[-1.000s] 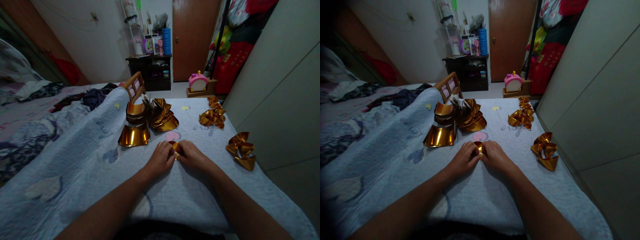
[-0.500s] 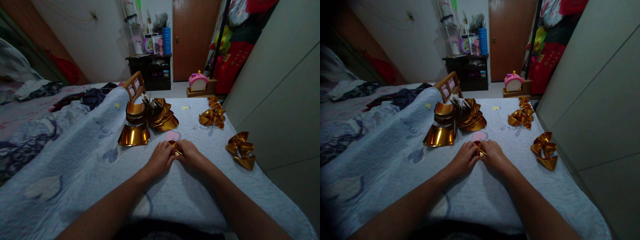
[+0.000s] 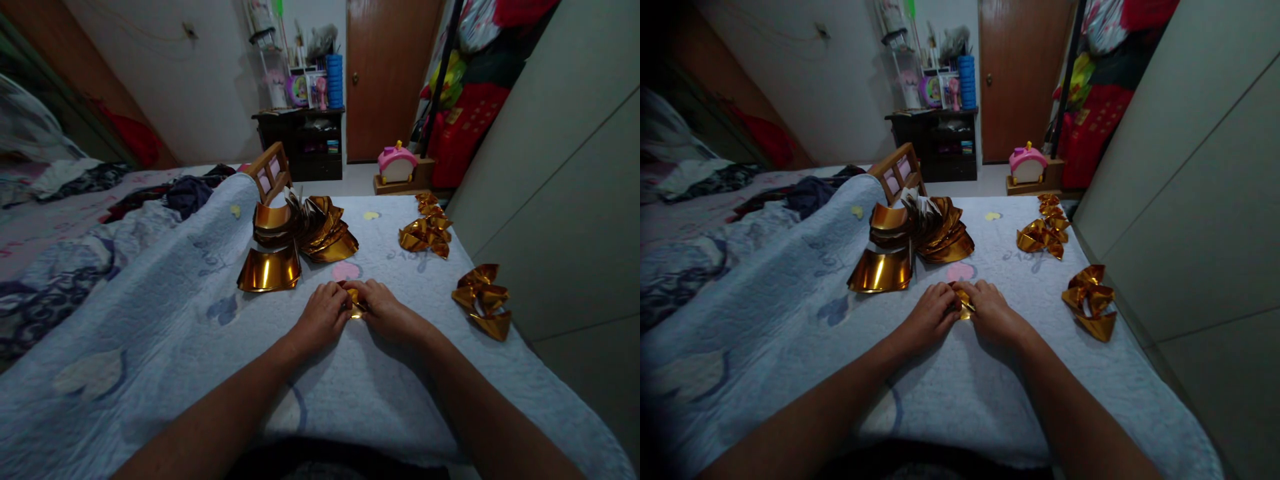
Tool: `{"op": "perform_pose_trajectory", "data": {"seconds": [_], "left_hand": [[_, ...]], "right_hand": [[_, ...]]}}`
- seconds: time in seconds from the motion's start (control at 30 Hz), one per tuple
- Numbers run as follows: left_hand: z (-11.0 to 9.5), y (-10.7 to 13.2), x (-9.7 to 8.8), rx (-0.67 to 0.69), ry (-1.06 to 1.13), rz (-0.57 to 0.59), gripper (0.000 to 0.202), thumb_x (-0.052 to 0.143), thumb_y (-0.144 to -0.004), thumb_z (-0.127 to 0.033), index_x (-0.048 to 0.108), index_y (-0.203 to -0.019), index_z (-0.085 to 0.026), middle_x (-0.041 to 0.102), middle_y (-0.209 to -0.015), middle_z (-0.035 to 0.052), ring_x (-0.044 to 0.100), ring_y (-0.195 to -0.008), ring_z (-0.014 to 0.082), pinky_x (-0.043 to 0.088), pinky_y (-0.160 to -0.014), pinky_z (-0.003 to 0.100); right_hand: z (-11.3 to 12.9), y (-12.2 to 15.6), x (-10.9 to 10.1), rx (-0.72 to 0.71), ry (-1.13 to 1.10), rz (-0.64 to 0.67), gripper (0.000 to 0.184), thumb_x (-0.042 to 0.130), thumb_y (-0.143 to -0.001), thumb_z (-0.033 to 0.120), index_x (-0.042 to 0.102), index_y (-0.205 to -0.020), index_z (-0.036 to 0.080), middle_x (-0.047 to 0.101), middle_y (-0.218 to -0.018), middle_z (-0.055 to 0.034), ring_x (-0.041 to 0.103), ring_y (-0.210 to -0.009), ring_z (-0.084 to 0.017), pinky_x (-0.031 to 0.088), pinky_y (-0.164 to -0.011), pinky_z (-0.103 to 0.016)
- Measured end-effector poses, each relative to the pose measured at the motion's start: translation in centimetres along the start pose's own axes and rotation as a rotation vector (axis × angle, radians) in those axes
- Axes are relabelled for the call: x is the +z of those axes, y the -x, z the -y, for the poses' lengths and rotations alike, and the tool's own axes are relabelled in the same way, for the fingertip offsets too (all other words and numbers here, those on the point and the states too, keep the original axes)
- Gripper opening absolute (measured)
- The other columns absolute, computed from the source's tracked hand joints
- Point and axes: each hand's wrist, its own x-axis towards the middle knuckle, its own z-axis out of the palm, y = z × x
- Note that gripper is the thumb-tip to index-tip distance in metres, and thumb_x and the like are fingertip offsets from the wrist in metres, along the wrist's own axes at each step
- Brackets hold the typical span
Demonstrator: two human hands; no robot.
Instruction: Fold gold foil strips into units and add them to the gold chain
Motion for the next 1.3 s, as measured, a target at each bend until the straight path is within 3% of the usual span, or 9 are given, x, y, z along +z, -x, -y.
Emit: {"op": "perform_pose_trajectory", "data": {"seconds": [0.17,0.3,0.53,0.73,0.97,1.3], "left_hand": [[0.0,0.0,0.0,0.006,0.003,-0.009,0.007,0.058,-0.092,-0.018,0.059,-0.099,-0.021,0.058,-0.109,0.0069,0.050,-0.105,0.0252,0.044,-0.094,0.040],[-0.3,0.0,-0.3,0.001,-0.001,0.016,0.009,0.060,-0.092,-0.018,0.060,-0.100,-0.020,0.058,-0.110,0.0077,0.050,-0.105,0.0256,0.044,-0.094,0.040],[-0.2,0.0,-0.6,0.039,0.008,0.022,0.015,0.063,-0.091,-0.017,0.065,-0.105,-0.021,0.058,-0.109,0.0070,0.051,-0.106,0.0252,0.044,-0.094,0.040],[0.3,0.3,-1.2,0.134,0.060,0.030,0.013,0.066,-0.090,-0.020,0.068,-0.103,-0.021,0.060,-0.109,0.0076,0.052,-0.105,0.0248,0.044,-0.093,0.039],[0.4,0.6,-1.8,0.171,0.074,0.066,0.020,0.070,-0.086,-0.021,0.067,-0.106,-0.020,0.060,-0.113,0.0086,0.052,-0.108,0.0258,0.044,-0.095,0.040],[1.0,0.1,-1.1,0.193,0.088,0.006,0.014,0.064,-0.093,-0.022,0.071,-0.105,-0.021,0.062,-0.108,0.0080,0.054,-0.104,0.0236,0.044,-0.092,0.038]], "right_hand": [[0.1,0.2,0.1,0.013,-0.013,0.005,0.061,0.053,-0.084,0.004,0.052,-0.139,0.028,0.060,-0.109,-0.0086,0.052,-0.098,-0.023,0.040,-0.089,-0.036],[0.4,0.1,-0.4,0.030,-0.059,0.013,0.064,0.057,-0.076,0.003,0.049,-0.136,0.021,0.059,-0.119,-0.0122,0.052,-0.107,-0.026,0.040,-0.095,-0.040],[0.1,0.1,-1.9,0.065,-0.267,0.099,0.040,0.047,-0.070,-0.002,0.052,-0.103,0.020,0.061,-0.099,-0.0060,0.055,-0.092,-0.020,0.043,-0.083,-0.033],[0.3,0.2,-2.0,0.007,-0.135,0.064,0.014,0.060,-0.079,0.012,0.055,-0.089,0.020,0.060,-0.091,-0.0047,0.052,-0.084,-0.020,0.041,-0.076,-0.032],[0.4,0.2,-2.2,-0.046,-0.068,0.067,0.009,0.057,-0.083,0.011,0.056,-0.085,0.019,0.059,-0.090,-0.0046,0.052,-0.085,-0.020,0.040,-0.077,-0.033],[0.3,0.1,-1.1,-0.040,-0.027,0.004,0.015,0.056,-0.083,0.007,0.054,-0.086,0.021,0.060,-0.092,-0.0058,0.051,-0.086,-0.020,0.040,-0.077,-0.034]]}}
